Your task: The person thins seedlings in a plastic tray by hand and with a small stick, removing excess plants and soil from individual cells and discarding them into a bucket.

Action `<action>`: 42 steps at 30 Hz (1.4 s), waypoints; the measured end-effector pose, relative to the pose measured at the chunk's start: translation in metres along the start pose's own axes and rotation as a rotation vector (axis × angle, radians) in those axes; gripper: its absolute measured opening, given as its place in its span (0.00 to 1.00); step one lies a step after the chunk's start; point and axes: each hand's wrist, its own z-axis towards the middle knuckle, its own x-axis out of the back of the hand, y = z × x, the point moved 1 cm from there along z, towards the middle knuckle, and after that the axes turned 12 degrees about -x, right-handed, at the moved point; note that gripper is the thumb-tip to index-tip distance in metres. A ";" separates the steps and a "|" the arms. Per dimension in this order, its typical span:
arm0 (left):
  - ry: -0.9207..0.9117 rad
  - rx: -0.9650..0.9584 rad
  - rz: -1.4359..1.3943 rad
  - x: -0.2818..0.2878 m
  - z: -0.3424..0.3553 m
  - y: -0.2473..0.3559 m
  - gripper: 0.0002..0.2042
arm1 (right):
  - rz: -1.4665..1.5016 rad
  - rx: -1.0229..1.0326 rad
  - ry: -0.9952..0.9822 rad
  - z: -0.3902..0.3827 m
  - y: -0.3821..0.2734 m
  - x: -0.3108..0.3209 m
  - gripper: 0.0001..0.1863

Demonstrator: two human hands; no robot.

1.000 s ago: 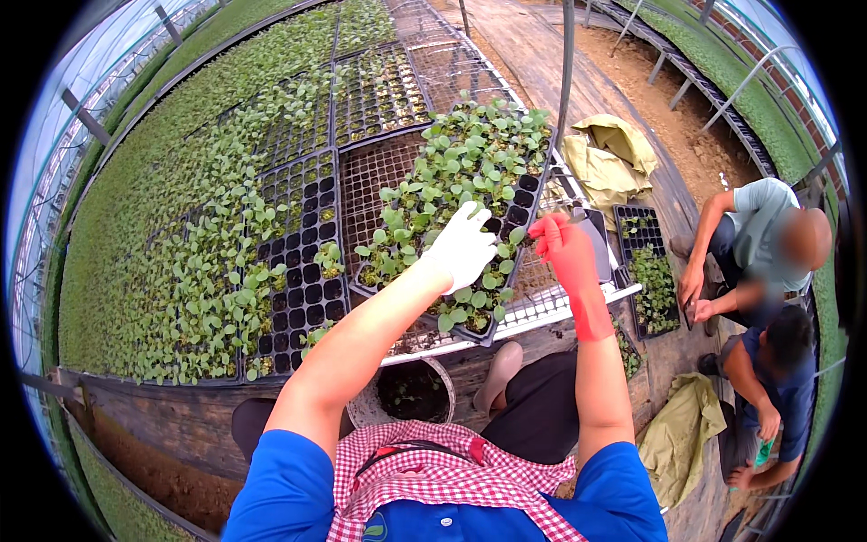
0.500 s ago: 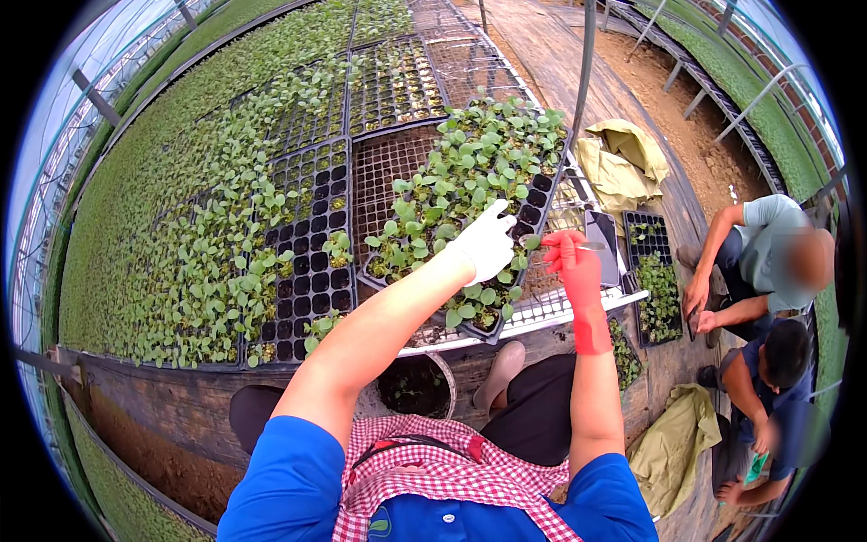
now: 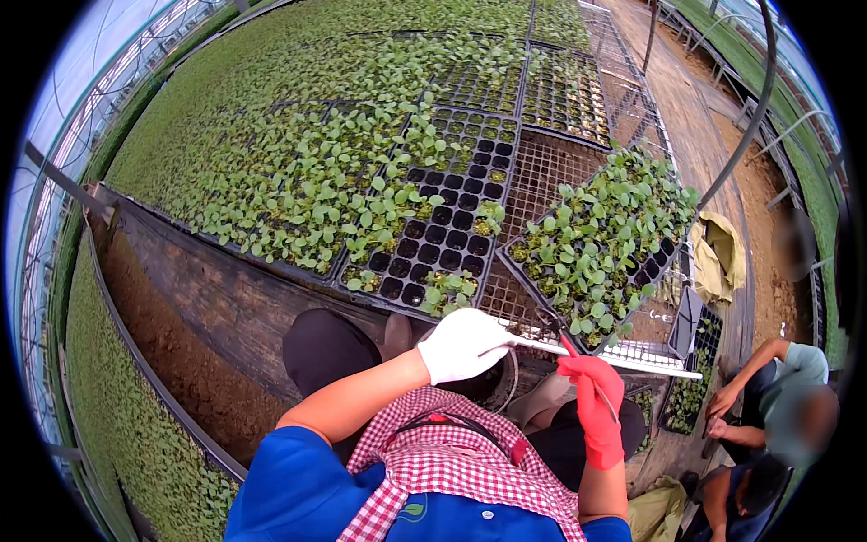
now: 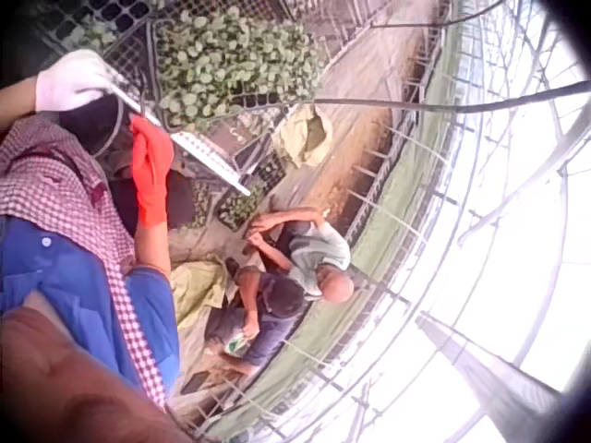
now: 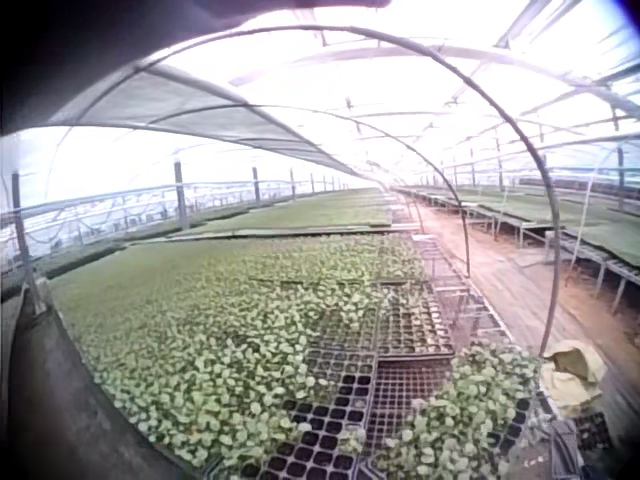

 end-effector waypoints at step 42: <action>0.996 1.024 -1.033 -0.030 -0.158 -0.077 0.19 | -0.233 -0.334 -0.392 0.234 0.004 -0.303 0.15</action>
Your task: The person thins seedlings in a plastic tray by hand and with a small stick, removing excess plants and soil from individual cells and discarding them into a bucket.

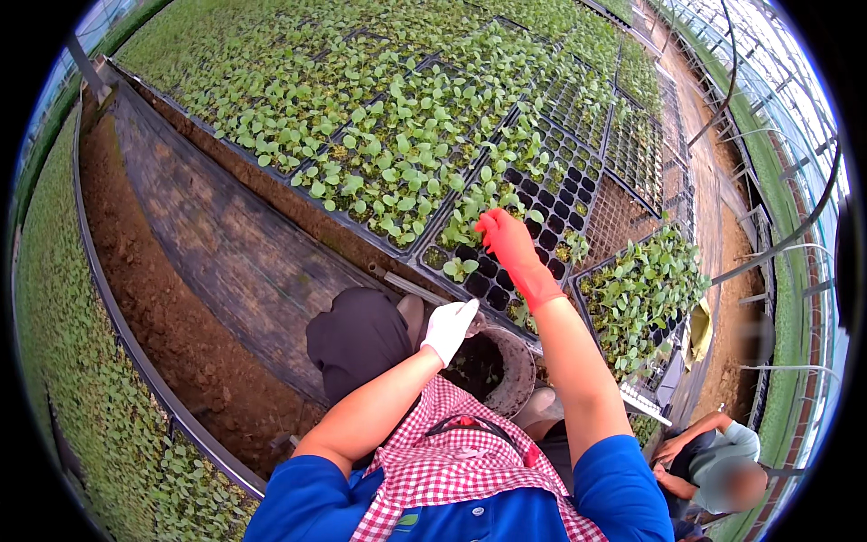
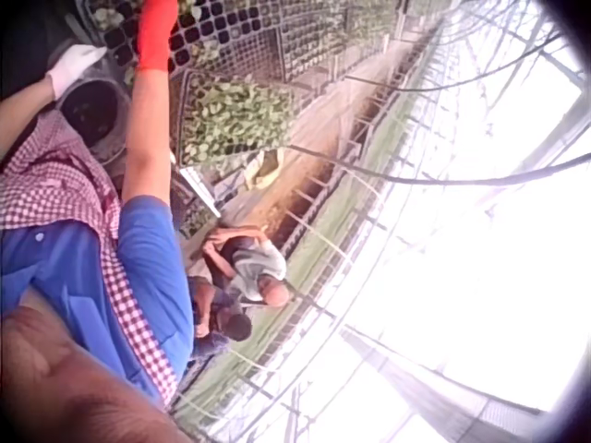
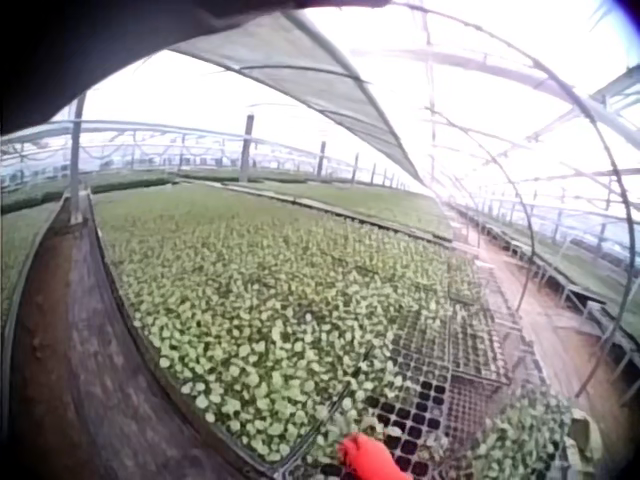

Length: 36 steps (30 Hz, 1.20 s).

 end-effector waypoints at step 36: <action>-1.388 -1.403 1.506 -0.380 0.033 0.032 0.16 | 0.671 -0.074 0.645 -0.215 0.267 0.365 0.22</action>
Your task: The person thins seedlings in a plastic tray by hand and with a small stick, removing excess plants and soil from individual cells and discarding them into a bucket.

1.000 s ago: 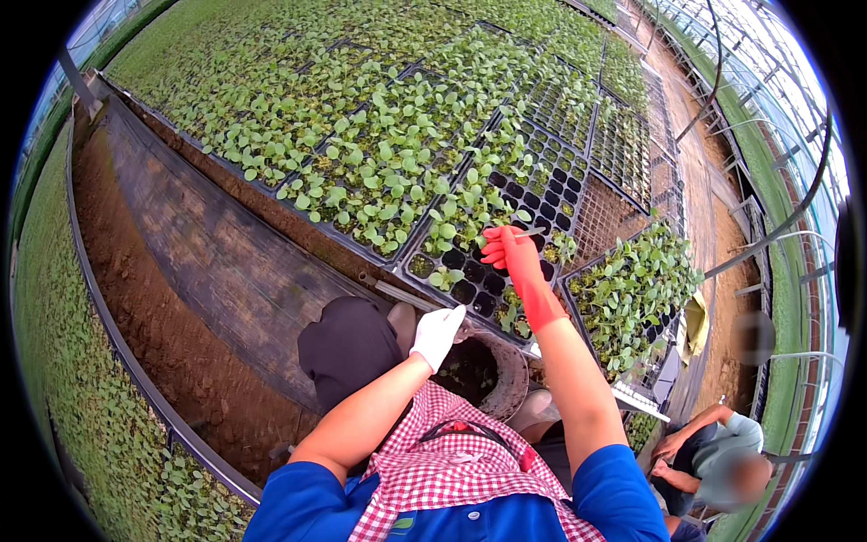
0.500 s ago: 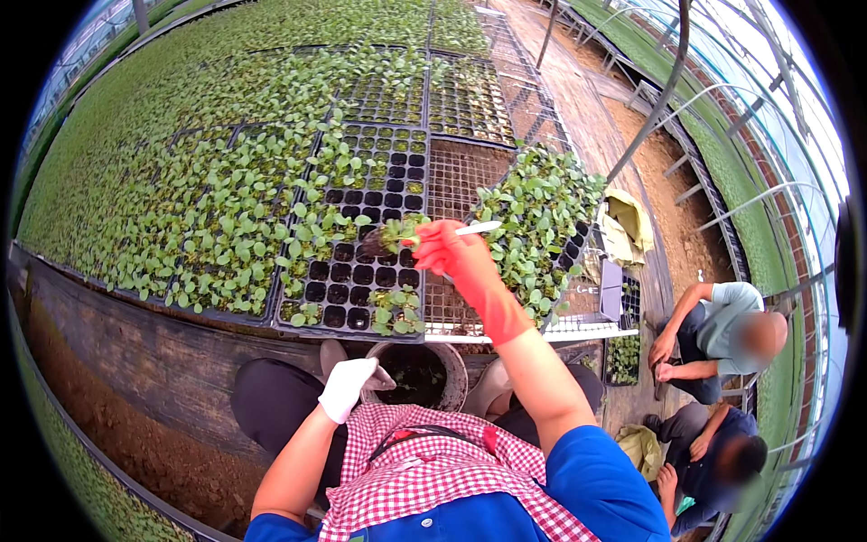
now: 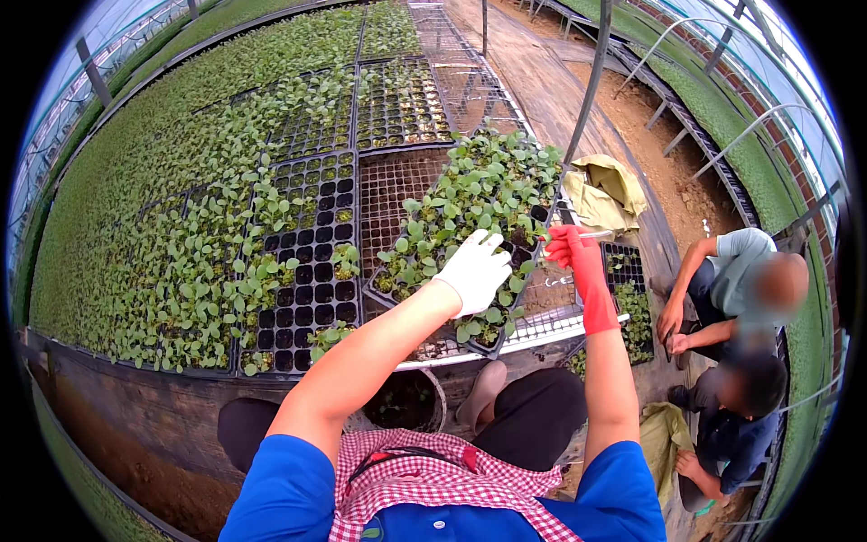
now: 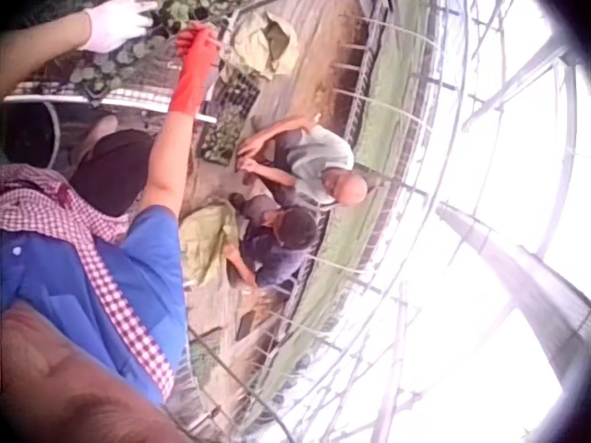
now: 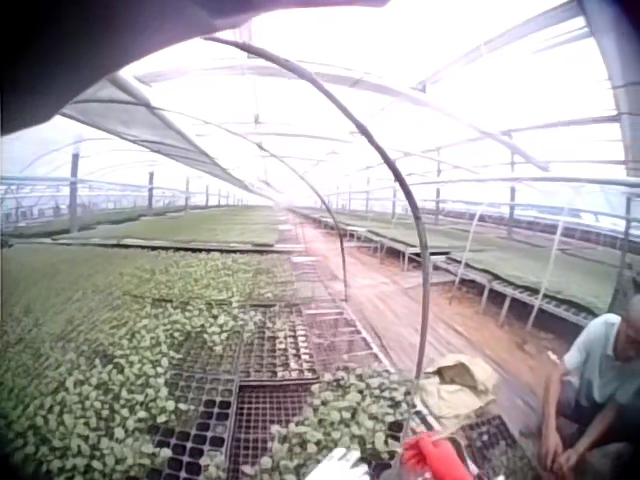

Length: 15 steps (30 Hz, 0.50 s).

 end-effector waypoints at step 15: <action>-0.225 0.004 0.127 -0.028 0.031 -0.038 0.14 | -0.355 -0.129 -0.026 0.021 -0.021 -0.040 0.16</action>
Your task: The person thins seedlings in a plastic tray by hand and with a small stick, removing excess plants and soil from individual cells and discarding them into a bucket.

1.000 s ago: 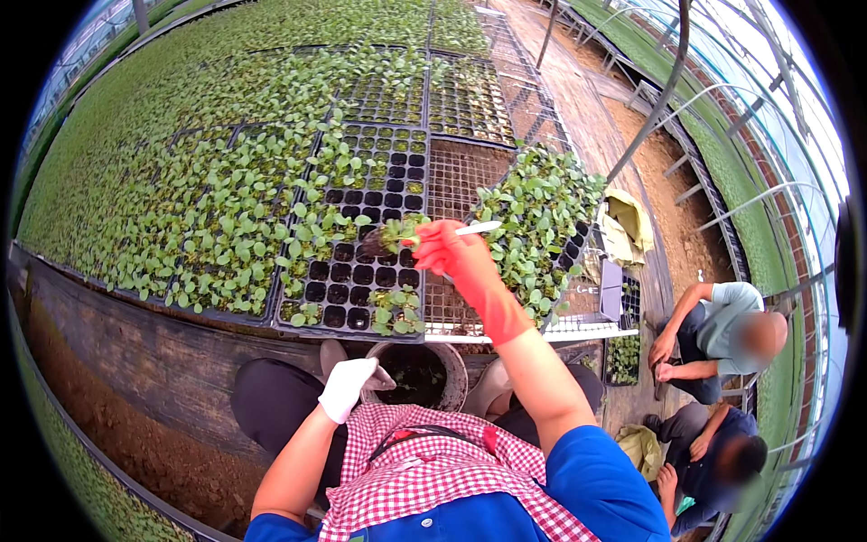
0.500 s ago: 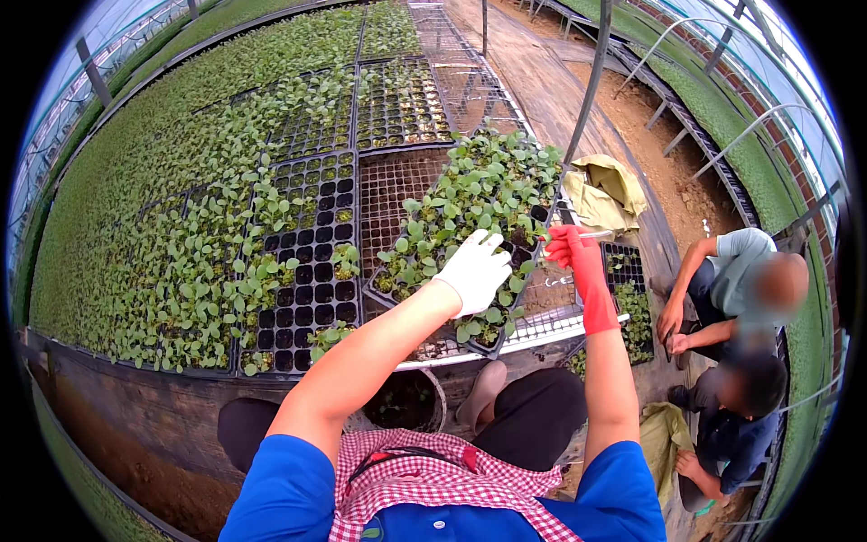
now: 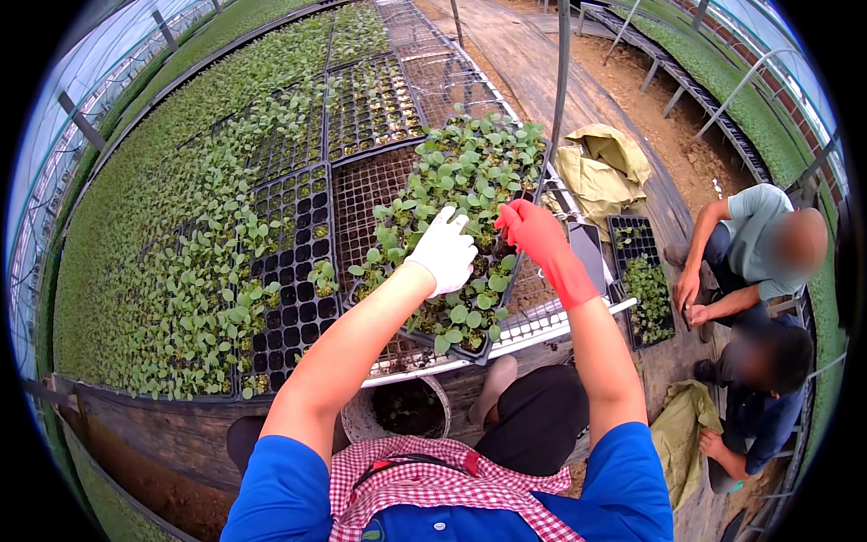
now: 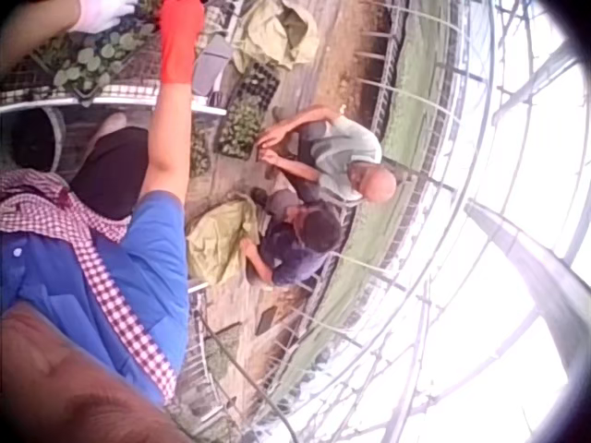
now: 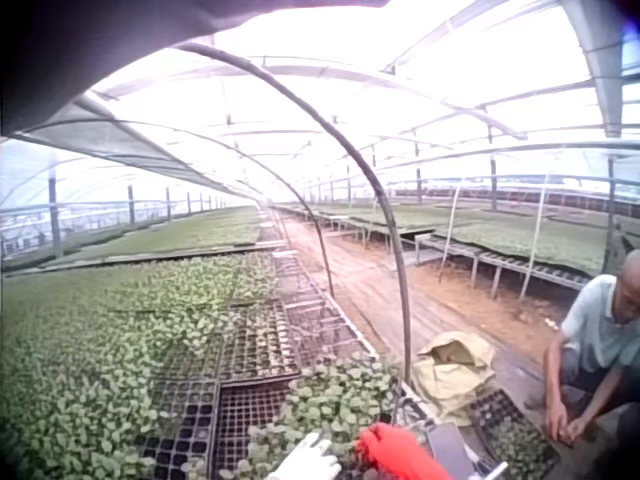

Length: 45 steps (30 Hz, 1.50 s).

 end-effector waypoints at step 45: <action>0.680 0.564 -0.610 -0.057 -0.362 0.129 0.11 | -0.501 0.450 -0.389 -0.045 -0.132 -0.393 0.11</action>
